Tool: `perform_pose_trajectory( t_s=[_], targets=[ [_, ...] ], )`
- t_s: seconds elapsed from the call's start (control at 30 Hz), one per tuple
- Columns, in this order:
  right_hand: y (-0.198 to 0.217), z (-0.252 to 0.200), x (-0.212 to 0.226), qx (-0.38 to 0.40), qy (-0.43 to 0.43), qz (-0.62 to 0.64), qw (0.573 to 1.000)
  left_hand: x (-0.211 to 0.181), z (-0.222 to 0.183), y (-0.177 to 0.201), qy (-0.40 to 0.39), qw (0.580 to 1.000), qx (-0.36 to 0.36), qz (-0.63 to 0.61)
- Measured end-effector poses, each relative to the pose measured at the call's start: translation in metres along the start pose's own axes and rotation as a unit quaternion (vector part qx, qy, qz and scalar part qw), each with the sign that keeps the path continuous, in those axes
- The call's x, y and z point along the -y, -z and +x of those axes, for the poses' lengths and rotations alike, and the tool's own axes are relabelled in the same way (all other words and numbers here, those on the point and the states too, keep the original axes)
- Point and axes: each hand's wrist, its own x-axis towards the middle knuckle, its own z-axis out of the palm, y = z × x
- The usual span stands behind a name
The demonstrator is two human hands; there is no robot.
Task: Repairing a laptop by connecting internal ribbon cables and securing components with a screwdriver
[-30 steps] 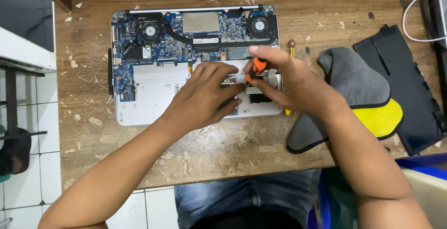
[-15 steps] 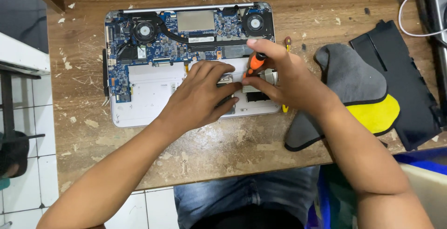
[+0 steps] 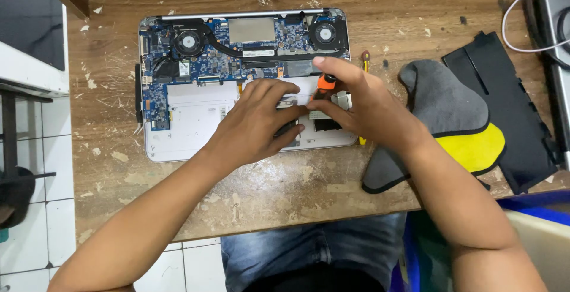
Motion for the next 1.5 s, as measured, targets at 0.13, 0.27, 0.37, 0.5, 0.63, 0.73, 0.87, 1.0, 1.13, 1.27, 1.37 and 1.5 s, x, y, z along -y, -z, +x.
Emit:
perform_pose_trajectory(
  t_s=[0.13,0.27,0.37,0.5,0.63,0.73,0.87,1.0,1.13,1.27,1.37,1.5],
  targets=[
    [-0.005,-0.003,0.0,0.011,-0.019,0.052,0.998,0.0,-0.001,0.003,0.003,1.0,-0.005,-0.019],
    [-0.005,-0.004,-0.003,0.029,-0.023,0.106,0.994,-0.001,0.001,0.003,0.006,0.999,-0.006,-0.031],
    [-0.007,0.0,-0.001,0.01,-0.001,0.083,0.996,0.001,0.0,0.002,0.009,0.999,-0.003,-0.033],
    [-0.012,-0.003,-0.01,-0.043,0.04,0.018,0.998,0.001,-0.001,0.002,0.012,0.999,0.0,-0.033],
    [-0.013,-0.003,-0.008,-0.055,0.045,0.002,0.997,0.001,0.0,0.003,0.007,0.999,-0.004,-0.032],
    [-0.012,0.0,0.0,-0.057,0.007,0.033,0.998,0.0,0.0,0.004,0.01,0.999,-0.001,-0.035],
    [-0.006,0.003,0.008,-0.017,0.015,0.102,0.995,0.001,0.001,0.004,0.01,0.999,-0.003,-0.032],
    [-0.006,0.004,0.01,-0.029,0.016,0.085,0.996,0.0,0.001,0.004,0.011,0.999,0.0,-0.03],
    [-0.014,-0.003,-0.005,-0.079,0.023,0.026,0.996,0.001,0.0,0.003,0.005,1.0,0.003,-0.02],
    [-0.013,0.002,0.002,-0.083,0.031,0.043,0.995,0.002,0.0,0.001,-0.006,1.0,-0.003,-0.003],
    [-0.01,0.003,0.008,-0.06,0.022,0.093,0.994,0.0,0.0,0.003,-0.01,1.0,-0.006,-0.001],
    [-0.003,0.006,0.018,-0.031,-0.001,0.117,0.993,-0.001,0.0,0.001,-0.014,1.0,-0.008,0.009]
  ],
)
